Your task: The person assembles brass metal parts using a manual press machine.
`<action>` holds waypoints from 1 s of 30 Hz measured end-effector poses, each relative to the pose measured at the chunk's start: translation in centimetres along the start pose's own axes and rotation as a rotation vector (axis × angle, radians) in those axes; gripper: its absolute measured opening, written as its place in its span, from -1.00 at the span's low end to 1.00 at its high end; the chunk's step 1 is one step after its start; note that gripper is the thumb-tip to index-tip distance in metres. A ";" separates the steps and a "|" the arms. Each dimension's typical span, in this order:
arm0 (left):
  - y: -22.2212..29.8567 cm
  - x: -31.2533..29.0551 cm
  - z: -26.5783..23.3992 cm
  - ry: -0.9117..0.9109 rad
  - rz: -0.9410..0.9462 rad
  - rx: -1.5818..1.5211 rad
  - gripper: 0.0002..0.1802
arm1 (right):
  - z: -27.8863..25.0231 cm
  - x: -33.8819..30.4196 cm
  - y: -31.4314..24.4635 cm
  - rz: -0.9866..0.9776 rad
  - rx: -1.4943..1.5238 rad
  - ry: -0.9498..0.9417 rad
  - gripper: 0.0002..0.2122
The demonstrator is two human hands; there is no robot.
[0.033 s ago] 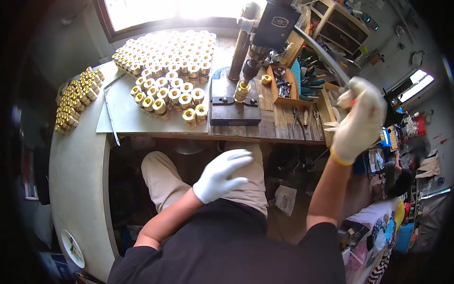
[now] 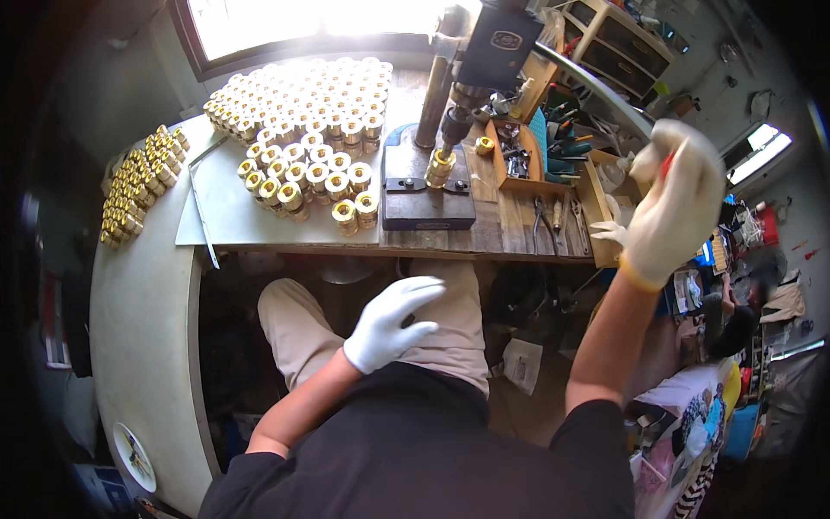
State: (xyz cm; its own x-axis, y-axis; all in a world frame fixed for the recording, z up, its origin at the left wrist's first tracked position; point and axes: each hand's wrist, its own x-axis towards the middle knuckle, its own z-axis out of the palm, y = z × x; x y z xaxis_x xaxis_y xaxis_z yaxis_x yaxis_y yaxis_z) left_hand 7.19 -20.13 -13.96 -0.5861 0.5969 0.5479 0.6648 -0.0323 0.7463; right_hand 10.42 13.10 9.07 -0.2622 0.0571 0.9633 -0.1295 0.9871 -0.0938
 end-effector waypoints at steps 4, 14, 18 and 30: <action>-1.7 -4.6 -1.9 0.079 -0.253 -0.079 -0.52 | 2.2 11.8 4.1 -0.572 -0.363 0.114 -0.69; -2.7 -14.1 -4.6 0.336 -0.621 -0.331 -0.69 | 15.4 -8.3 -2.2 0.684 0.659 -0.701 -0.64; -2.2 -14.6 -5.2 0.324 -0.683 -0.327 -0.70 | 18.9 -13.4 -3.8 0.512 0.389 -0.731 -0.52; -2.8 -9.2 -5.3 0.254 -0.553 -0.113 -0.65 | 17.2 -14.0 -6.6 0.755 0.761 -0.492 -0.70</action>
State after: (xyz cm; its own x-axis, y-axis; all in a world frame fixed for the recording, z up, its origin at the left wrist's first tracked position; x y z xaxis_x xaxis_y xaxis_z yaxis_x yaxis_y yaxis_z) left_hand 8.26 -29.77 -19.03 -0.9312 0.3404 0.1307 0.1858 0.1347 0.9733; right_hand -1.46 3.20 -8.13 -0.8357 0.3605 0.4144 -0.2770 0.3748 -0.8847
